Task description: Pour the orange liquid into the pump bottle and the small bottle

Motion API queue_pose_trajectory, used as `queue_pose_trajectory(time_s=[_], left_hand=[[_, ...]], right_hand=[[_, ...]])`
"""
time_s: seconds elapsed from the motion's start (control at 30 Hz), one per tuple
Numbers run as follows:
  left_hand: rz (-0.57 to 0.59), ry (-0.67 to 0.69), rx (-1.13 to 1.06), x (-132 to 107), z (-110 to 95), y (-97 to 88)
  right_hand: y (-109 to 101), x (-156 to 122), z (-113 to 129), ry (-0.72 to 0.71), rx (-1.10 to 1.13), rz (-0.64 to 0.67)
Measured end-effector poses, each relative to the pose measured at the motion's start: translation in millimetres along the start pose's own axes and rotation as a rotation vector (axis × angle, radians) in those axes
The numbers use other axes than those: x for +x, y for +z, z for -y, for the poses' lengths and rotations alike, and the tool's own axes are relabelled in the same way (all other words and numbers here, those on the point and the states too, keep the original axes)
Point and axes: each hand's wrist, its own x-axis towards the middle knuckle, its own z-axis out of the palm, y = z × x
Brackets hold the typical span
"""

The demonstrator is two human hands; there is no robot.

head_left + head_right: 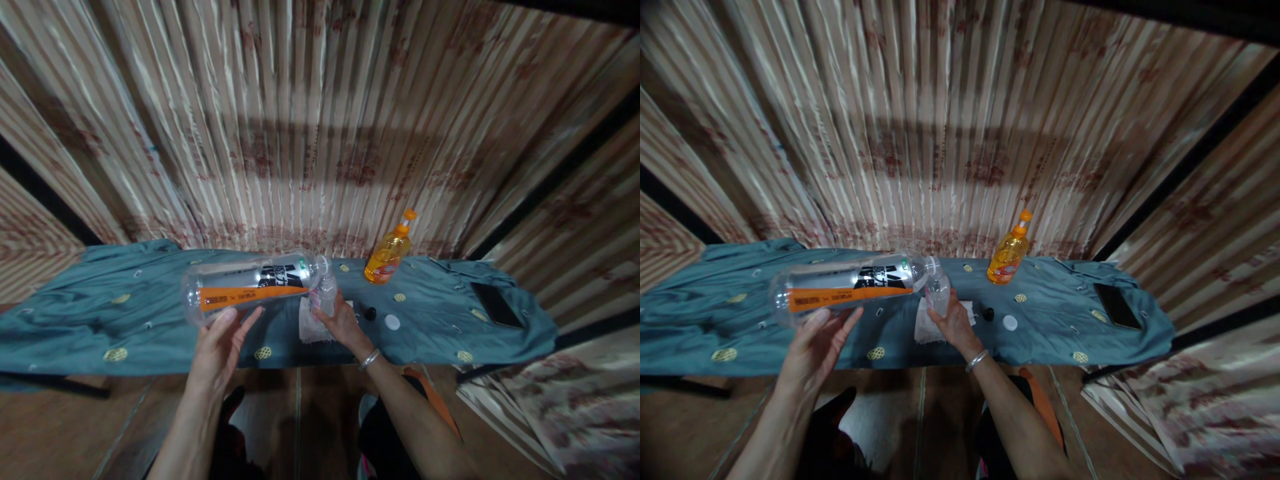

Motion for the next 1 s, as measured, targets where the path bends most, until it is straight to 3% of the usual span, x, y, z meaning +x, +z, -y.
queue_pose_trajectory(time_s=[1.0], left_hand=[[0.031,0.012,-0.021,-1.1,0.5,1.7]], right_hand=[[-3.0,-0.3,2.5,-0.036,0.038,0.001]])
